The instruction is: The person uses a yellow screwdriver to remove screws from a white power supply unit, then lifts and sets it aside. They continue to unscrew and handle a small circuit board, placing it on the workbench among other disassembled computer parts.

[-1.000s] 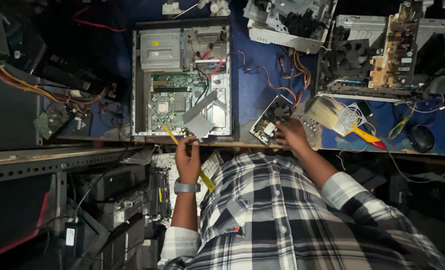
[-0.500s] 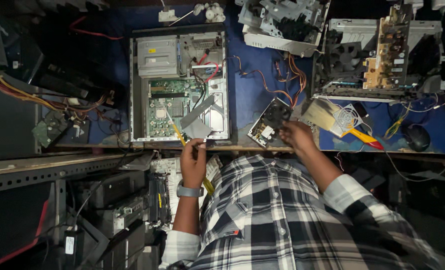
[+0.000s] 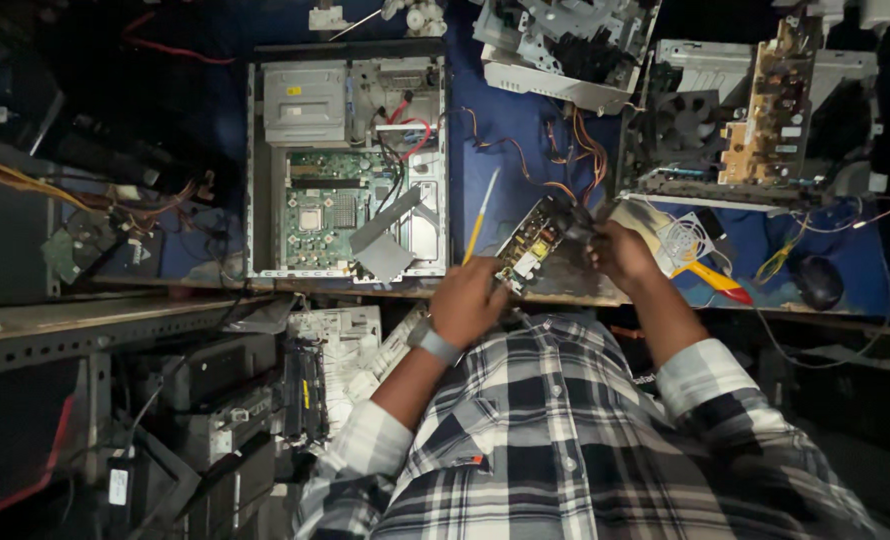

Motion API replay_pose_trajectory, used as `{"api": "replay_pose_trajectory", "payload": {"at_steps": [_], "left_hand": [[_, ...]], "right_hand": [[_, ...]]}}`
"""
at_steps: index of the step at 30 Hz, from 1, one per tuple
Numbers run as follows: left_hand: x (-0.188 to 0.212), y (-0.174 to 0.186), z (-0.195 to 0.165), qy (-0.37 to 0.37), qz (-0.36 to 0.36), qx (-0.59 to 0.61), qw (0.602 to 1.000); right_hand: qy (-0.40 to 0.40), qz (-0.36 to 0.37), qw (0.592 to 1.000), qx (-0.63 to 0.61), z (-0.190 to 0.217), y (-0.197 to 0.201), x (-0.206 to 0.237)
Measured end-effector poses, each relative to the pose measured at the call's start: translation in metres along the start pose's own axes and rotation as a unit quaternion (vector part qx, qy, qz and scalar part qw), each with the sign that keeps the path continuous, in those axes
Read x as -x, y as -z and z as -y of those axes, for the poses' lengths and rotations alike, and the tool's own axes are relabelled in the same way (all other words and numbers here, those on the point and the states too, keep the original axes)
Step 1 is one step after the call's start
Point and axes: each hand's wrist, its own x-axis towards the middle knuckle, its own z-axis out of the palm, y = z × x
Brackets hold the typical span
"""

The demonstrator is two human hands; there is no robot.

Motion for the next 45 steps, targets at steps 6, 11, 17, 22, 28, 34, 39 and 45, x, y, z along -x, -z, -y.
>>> {"api": "replay_pose_trajectory", "payload": {"at_steps": [6, 11, 17, 22, 28, 34, 39, 45], "left_hand": [[-0.032, -0.055, 0.001, 0.061, 0.064, -0.090, 0.992], [-0.052, -0.089, 0.003, 0.087, 0.080, -0.162, 0.980], [-0.055, -0.111, 0.010, 0.134, 0.092, -0.197, 0.967], [-0.047, -0.124, 0.012, 0.118, 0.044, -0.220, 0.967], [-0.042, -0.130, 0.003, 0.142, 0.026, -0.228, 0.963], [-0.032, -0.136, 0.057, 0.241, 0.032, -0.251, 0.937], [-0.034, -0.148, 0.058, 0.241, 0.038, -0.288, 0.926], [-0.029, -0.164, 0.064, 0.271, 0.054, -0.262, 0.925]], "right_hand": [[0.068, 0.058, 0.995, 0.046, 0.027, -0.006, -0.002], [0.100, 0.093, 0.985, 0.103, 0.042, -0.017, -0.015], [0.096, 0.075, 0.980, 0.157, 0.052, -0.014, -0.052], [0.102, 0.074, 0.983, 0.132, 0.050, -0.002, -0.056], [0.126, 0.122, 0.984, -0.026, 0.041, 0.008, -0.037], [0.096, 0.111, 0.988, 0.046, -0.040, -0.019, -0.090], [0.040, 0.119, 0.963, 0.238, -0.075, -0.010, -0.089], [0.050, 0.262, 0.916, 0.301, -0.121, -0.018, -0.079]]}}
